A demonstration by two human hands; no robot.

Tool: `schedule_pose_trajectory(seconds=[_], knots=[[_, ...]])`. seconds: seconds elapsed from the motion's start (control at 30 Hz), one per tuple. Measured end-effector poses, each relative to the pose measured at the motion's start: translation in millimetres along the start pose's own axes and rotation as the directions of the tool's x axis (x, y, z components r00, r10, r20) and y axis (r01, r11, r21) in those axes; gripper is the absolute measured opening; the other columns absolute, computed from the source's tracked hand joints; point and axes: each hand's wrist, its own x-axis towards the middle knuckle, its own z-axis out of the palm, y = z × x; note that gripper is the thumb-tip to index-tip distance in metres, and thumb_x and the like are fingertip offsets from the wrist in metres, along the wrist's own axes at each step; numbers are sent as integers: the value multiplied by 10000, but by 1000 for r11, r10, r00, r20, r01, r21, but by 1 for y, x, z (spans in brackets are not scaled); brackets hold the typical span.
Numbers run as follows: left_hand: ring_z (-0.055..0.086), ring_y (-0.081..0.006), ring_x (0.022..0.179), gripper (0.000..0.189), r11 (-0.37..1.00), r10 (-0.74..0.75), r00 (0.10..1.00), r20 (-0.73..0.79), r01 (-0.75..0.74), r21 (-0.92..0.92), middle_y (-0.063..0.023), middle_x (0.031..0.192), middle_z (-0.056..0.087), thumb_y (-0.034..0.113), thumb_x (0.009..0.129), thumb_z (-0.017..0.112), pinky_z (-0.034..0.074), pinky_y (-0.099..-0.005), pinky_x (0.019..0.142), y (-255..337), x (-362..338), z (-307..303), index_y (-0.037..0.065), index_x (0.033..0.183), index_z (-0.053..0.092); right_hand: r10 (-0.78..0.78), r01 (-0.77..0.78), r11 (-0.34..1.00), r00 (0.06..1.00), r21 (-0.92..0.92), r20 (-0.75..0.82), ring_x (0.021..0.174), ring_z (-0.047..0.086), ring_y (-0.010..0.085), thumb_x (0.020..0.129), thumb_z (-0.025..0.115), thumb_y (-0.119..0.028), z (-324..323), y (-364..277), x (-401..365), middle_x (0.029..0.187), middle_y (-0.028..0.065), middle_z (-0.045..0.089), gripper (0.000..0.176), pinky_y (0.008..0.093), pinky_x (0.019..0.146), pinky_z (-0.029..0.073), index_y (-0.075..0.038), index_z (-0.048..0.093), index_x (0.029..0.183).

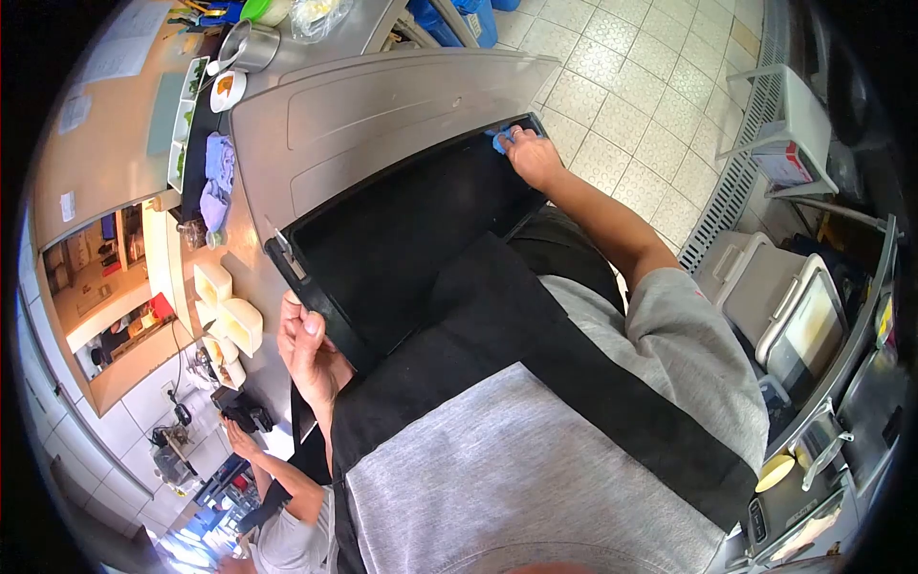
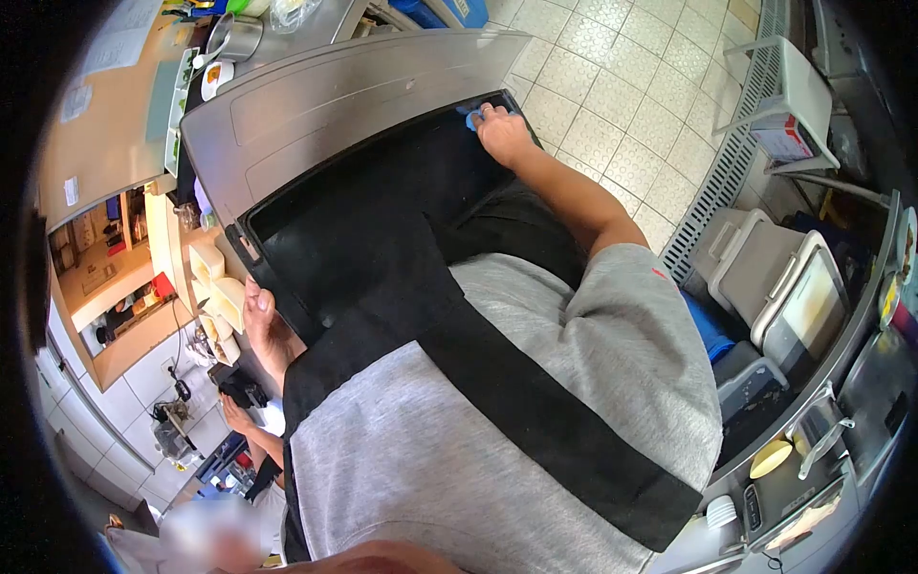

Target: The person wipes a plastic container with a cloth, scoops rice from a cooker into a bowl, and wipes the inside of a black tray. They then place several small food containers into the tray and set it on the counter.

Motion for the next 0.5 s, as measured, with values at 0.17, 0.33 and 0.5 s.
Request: schedule_pose_trajectory(seconds=[0.17, 0.33, 0.5], knots=[[460, -17, 593, 391, 999, 34, 999, 41, -34, 2, 36, 754, 558, 170, 739, 703, 348, -118, 584, -8, 1, 3, -9, 1041, 531, 121, -128, 992, 934, -2, 336, 902, 645, 294, 919, 401, -193, 0, -3, 12, 1008, 145, 640, 280, 441, 743, 514, -71, 628, 1030], [391, -8, 545, 376, 1000, 0, 999, 33, 0, 19, 55, 731, 534, 139, 735, 709, 287, -134, 532, -6, 0, 0, 5, 1029, 517, 40, -11, 998, 842, -57, 539, 948, 650, 290, 897, 428, -203, -14, -5, 4, 1003, 133, 672, 293, 414, 787, 515, -82, 687, 963], [362, -2, 529, 330, 1000, 6, 999, 36, -7, 28, 73, 670, 457, 137, 761, 689, 262, -141, 513, -8, 0, 7, 20, 1015, 514, -67, 155, 987, 672, -52, 738, 981, 646, 265, 850, 494, -222, 8, -7, -10, 1062, 115, 667, 275, 394, 797, 516, -90, 701, 974]])
